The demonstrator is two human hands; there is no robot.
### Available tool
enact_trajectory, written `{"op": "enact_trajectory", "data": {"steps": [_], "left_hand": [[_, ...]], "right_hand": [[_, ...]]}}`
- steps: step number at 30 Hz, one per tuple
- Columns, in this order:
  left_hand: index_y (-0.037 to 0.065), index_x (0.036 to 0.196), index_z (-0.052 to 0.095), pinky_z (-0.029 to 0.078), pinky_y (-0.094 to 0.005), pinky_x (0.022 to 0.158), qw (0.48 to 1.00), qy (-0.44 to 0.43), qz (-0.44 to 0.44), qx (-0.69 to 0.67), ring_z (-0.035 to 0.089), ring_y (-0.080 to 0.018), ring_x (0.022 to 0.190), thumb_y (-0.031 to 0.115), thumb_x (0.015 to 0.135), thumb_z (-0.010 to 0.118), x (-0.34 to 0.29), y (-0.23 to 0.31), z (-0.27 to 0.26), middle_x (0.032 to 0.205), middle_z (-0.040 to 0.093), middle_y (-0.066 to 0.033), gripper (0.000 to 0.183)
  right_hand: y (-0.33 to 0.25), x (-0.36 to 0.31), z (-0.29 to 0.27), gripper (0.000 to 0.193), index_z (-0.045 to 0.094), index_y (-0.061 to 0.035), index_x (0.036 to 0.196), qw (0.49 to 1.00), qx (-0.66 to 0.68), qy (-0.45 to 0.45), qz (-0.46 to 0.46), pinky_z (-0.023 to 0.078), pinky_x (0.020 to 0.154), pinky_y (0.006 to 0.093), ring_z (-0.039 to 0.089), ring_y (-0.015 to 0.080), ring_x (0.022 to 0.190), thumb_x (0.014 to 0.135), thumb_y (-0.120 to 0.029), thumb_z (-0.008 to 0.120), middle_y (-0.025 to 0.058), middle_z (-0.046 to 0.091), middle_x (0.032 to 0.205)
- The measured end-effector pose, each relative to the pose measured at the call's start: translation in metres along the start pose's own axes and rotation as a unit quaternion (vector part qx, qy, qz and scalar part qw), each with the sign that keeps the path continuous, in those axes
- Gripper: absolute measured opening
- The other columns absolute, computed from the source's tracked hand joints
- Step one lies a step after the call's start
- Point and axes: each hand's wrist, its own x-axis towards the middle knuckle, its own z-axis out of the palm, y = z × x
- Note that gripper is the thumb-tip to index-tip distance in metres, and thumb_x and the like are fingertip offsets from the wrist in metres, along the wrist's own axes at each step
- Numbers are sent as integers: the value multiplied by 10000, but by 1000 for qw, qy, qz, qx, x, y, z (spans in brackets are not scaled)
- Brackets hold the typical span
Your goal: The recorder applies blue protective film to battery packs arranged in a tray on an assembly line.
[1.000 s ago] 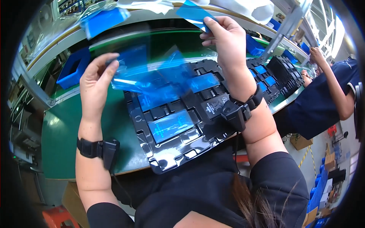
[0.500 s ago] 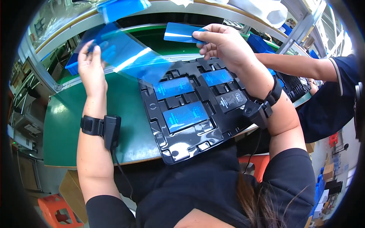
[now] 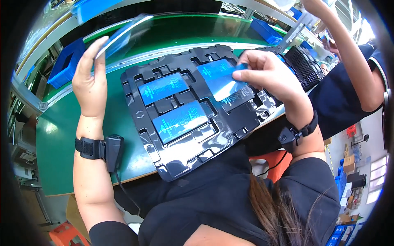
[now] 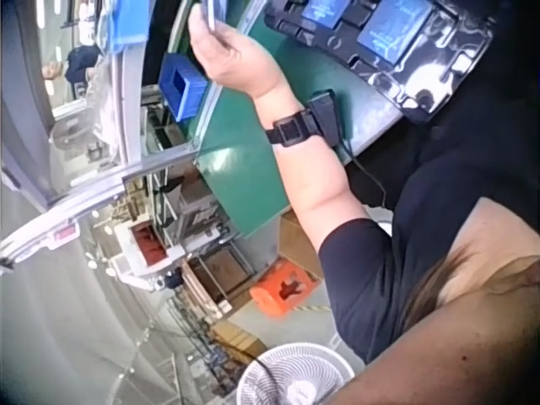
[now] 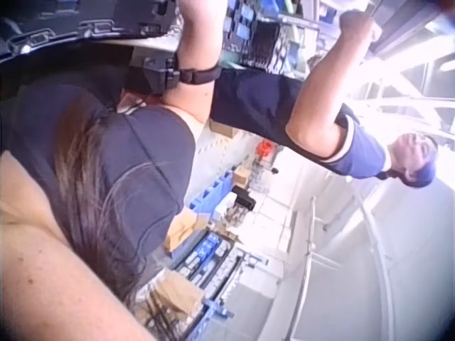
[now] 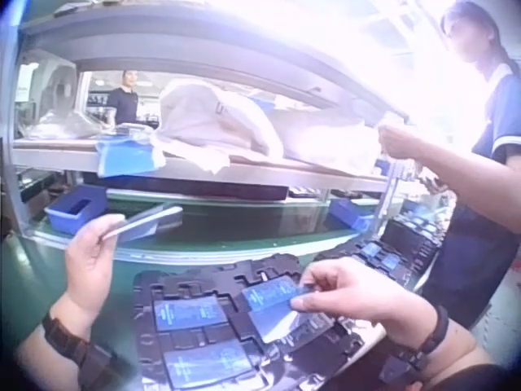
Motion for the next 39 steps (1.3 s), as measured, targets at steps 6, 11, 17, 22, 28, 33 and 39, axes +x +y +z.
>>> {"op": "enact_trajectory", "data": {"steps": [6,11,17,22,28,33,39], "left_hand": [[102,1101,645,480,-263,818,997,-77,13,-16,635,-199,945,13,881,577,-4,20,13,1029,668,-78,247],[58,1067,647,477,-300,852,994,-100,26,-20,633,-239,993,8,880,570,0,20,17,1043,667,-105,209],[44,1032,648,472,-346,882,992,-123,-9,13,612,-291,1055,-9,866,569,-6,20,12,1048,661,-137,191],[49,988,656,483,-361,872,996,-93,-7,16,620,-312,1036,-11,837,597,-6,23,6,1024,661,-156,173],[51,938,654,488,-359,862,996,-81,-20,-10,628,-313,1008,25,827,622,-7,19,13,953,667,-134,119],[47,928,651,490,-364,854,997,-74,-8,-1,626,-319,1009,25,828,617,-5,22,9,945,666,-133,108],[38,919,650,493,-365,842,997,-72,-9,11,625,-314,1010,28,825,620,-4,18,13,940,666,-132,99]], "right_hand": [[22,-15,1,208,592,-28,780,998,13,46,32,317,509,197,428,20,573,788,-204,703,-53,482,612],[26,-20,-6,183,598,-72,821,997,1,40,66,313,489,179,451,4,570,798,-205,721,-70,544,663],[38,-15,0,171,617,-45,822,994,87,14,72,378,530,210,479,43,584,787,-182,713,-29,547,649],[32,-21,1,176,607,-40,827,995,79,13,57,381,531,211,483,52,588,795,-178,711,-29,540,660],[33,-22,-1,179,602,-46,835,994,78,16,69,380,531,211,477,56,586,801,-186,708,-28,532,665],[32,-22,-1,197,608,-67,837,993,89,26,68,355,491,187,475,32,538,799,-220,726,-53,522,638],[24,-24,-1,214,606,-55,849,993,84,35,68,385,537,195,489,45,593,805,-237,711,-35,536,668]]}}
